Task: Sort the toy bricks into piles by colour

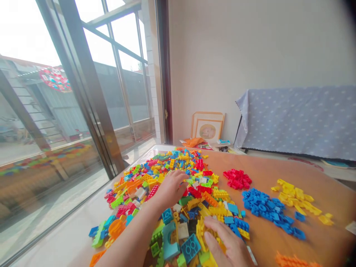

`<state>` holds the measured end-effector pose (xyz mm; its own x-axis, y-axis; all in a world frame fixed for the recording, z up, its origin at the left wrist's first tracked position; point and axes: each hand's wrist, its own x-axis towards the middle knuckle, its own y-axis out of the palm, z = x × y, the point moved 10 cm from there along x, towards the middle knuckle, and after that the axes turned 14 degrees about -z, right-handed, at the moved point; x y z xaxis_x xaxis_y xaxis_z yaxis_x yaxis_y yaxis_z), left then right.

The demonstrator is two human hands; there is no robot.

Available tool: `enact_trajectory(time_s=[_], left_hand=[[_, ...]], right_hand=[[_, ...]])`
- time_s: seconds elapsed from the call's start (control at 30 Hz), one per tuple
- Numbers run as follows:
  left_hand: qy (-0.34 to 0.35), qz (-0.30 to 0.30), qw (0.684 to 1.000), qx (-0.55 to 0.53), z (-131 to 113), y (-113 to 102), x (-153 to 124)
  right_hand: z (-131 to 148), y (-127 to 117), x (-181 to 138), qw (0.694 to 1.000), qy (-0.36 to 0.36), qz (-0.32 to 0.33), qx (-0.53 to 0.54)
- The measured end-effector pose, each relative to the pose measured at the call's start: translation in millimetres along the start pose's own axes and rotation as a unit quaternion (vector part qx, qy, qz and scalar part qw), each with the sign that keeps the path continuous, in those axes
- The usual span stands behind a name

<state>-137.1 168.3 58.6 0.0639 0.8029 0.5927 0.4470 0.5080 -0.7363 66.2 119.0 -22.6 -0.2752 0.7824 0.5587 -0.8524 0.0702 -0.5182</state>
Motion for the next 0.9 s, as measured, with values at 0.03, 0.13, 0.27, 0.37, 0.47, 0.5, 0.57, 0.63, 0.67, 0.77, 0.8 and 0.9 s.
enact_trajectory(time_s=[0.03,0.13,0.27,0.37,0.47,0.5,0.57,0.63,0.67,0.77,0.8,0.9], left_hand=[[-0.024,-0.016,0.998,0.049,16.1,-5.5,1.6],[-0.126,-0.025,0.976,0.178,69.4,-12.7,-3.8],[-0.145,0.062,0.969,0.189,90.2,7.4,-15.4],[-0.099,0.081,0.983,0.129,70.3,16.3,-14.5],[-0.073,0.092,0.992,0.037,47.2,21.4,-13.5],[-0.073,0.099,0.992,0.004,41.6,22.7,-13.9],[-0.089,0.107,0.989,-0.057,35.8,22.5,-14.5],[-0.115,0.097,0.983,-0.103,37.1,16.3,-11.8],[-0.126,0.084,0.982,-0.113,40.2,10.4,-8.3],[-0.145,0.026,0.985,-0.090,58.8,-13.6,9.8],[-0.152,0.013,0.986,-0.071,67.9,-20.2,16.6],[-0.176,-0.014,0.984,0.015,100.8,-34.2,33.4]], right_hand=[[-1.0,0.4,1.9,1.000,0.000,-0.004,-0.007],[-1.8,-1.7,9.5,0.998,0.000,-0.040,-0.038],[3.0,1.7,15.7,0.996,-0.018,-0.057,-0.072],[7.8,5.0,14.2,0.995,-0.044,-0.050,-0.074],[11.0,3.3,11.1,0.994,-0.069,-0.057,-0.070],[11.9,2.2,10.4,0.993,-0.077,-0.062,-0.069],[13.3,0.4,9.7,0.991,-0.089,-0.070,-0.068],[14.8,-0.6,9.4,0.990,-0.097,-0.075,-0.068],[15.7,-0.8,9.2,0.990,-0.099,-0.077,-0.067],[17.7,-1.4,8.4,0.991,-0.098,-0.073,-0.061],[17.8,-1.4,8.1,0.991,-0.094,-0.070,-0.059],[15.9,-1.8,7.7,0.993,-0.081,-0.064,-0.056]])
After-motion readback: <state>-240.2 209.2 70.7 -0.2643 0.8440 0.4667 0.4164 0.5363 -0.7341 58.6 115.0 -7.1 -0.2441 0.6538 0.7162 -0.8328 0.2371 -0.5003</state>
